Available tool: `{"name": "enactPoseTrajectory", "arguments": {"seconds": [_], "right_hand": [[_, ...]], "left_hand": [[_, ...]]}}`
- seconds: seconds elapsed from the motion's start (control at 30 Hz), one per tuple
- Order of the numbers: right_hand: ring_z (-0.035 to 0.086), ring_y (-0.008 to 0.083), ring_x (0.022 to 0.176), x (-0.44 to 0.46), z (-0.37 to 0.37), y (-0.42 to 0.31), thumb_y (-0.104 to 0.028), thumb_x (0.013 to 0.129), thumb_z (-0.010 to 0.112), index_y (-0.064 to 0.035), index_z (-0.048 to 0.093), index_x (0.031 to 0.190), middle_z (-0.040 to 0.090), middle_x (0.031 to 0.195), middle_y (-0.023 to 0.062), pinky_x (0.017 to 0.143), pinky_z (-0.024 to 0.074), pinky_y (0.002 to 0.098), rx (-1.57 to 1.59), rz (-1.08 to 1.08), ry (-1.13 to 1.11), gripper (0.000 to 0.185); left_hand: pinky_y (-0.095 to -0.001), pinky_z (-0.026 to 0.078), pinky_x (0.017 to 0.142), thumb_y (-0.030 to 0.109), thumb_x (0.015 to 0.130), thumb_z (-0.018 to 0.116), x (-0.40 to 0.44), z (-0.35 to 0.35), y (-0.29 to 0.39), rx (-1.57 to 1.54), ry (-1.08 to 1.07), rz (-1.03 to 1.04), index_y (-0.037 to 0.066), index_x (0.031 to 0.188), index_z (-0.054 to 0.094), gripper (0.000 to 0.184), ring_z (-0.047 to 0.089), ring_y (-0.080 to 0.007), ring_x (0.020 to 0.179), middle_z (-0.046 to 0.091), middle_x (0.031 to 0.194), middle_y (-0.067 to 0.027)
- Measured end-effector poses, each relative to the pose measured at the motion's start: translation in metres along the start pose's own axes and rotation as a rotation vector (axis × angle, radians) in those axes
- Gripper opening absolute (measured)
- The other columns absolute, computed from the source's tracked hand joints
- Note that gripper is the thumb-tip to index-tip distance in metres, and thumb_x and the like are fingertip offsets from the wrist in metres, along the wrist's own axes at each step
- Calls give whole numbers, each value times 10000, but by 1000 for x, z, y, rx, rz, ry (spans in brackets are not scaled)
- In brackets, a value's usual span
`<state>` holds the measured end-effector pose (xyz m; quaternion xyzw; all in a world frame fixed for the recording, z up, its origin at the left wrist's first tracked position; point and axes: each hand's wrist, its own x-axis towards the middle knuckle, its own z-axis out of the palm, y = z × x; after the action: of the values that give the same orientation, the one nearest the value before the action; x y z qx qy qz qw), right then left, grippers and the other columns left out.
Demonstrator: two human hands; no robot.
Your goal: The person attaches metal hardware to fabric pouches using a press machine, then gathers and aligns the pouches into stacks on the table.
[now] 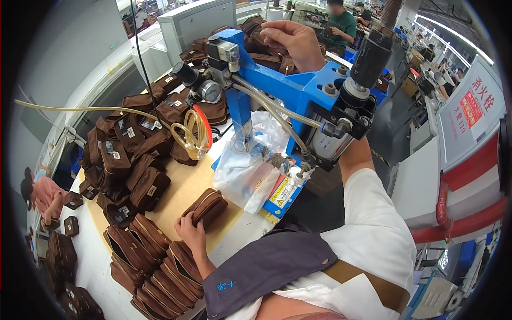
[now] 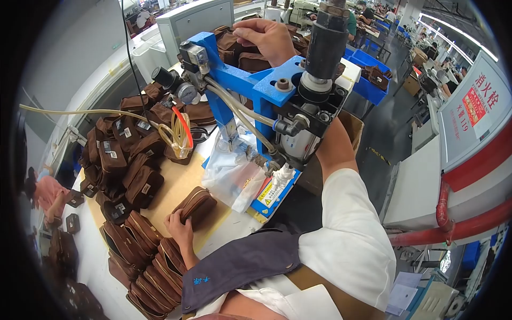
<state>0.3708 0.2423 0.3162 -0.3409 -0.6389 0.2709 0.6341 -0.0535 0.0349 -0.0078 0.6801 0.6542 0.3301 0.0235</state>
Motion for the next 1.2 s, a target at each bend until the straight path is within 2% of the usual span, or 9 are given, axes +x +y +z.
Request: {"name": "enactPoseTrajectory", "arguments": {"seconds": [0.17, 0.27, 0.47, 0.67, 0.77, 0.87, 0.97, 1.07, 1.2], "right_hand": [[678, 90, 823, 12, 7, -6, -147, 935, 713, -36, 759, 1077, 752, 960, 57, 757, 571, 228, -116, -92, -71, 185], [680, 95, 840, 17, 11, -6, -149, 943, 704, -29, 748, 1104, 750, 963, 57, 772, 568, 231, -196, -154, -135, 205], [705, 128, 887, 23, 25, -5, -154, 951, 693, -24, 731, 1133, 745, 962, 71, 816, 581, 255, -364, -223, -151, 226], [711, 132, 889, 22, 28, -18, -165, 945, 703, -36, 739, 1118, 743, 969, 91, 796, 588, 248, -175, -94, -120, 219], [657, 97, 854, 23, 32, -26, -143, 943, 700, -45, 748, 1109, 723, 911, 21, 759, 518, 225, -188, -29, -113, 198], [601, 72, 731, 22, 40, -52, -137, 951, 681, 10, 742, 1105, 713, 860, 9, 647, 483, 224, -306, 9, -150, 222], [609, 71, 699, 24, 41, -51, -155, 939, 712, 16, 760, 1038, 715, 821, 14, 608, 488, 222, -281, 46, -163, 203], [611, 73, 715, 23, 43, -58, -144, 938, 706, 17, 758, 1043, 718, 839, 18, 628, 492, 218, -188, 81, -162, 199], [646, 101, 776, 32, 41, -50, -113, 935, 691, 21, 742, 1087, 736, 909, 44, 688, 520, 236, -246, 20, -182, 209]], "left_hand": [[-455, 408, 971, 20, 720, 686, -5, -27, -7, -108, -146, -21, 48, 978, 654, 262, 549, -338, 1043, 634, 982, -123], [-467, 404, 991, 26, 720, 685, -15, -28, -21, -21, -225, -64, 40, 1015, 647, 298, 544, -351, 1065, 625, 1012, -147], [-465, 393, 1024, 49, 713, 710, -11, -23, 9, 14, -127, -20, 37, 1073, 634, 368, 528, -361, 1112, 605, 1074, -156], [-473, 372, 1037, 67, 719, 736, -10, -9, 13, 29, -95, -10, 53, 1098, 628, 395, 533, -347, 1091, 599, 1071, -143], [-484, 351, 1061, 76, 720, 737, -12, -3, 11, 39, -90, -19, 59, 1102, 625, 398, 531, -342, 1085, 592, 1068, -138], [-483, 345, 1071, 84, 725, 734, -11, -3, 12, 44, -81, -18, 64, 1103, 626, 393, 534, -336, 1090, 592, 1067, -134], [-479, 343, 1077, 87, 729, 731, -10, -3, 12, 51, -63, -18, 69, 1103, 627, 389, 536, -327, 1102, 593, 1067, -130], [-472, 339, 1087, 84, 735, 725, -10, -3, 13, 51, -58, -24, 74, 1103, 627, 381, 536, -317, 1117, 595, 1065, -122], [-454, 359, 1052, 75, 725, 724, -10, -1, 13, 53, -29, -10, 74, 1097, 630, 383, 543, -312, 1101, 603, 1059, -118]]}}
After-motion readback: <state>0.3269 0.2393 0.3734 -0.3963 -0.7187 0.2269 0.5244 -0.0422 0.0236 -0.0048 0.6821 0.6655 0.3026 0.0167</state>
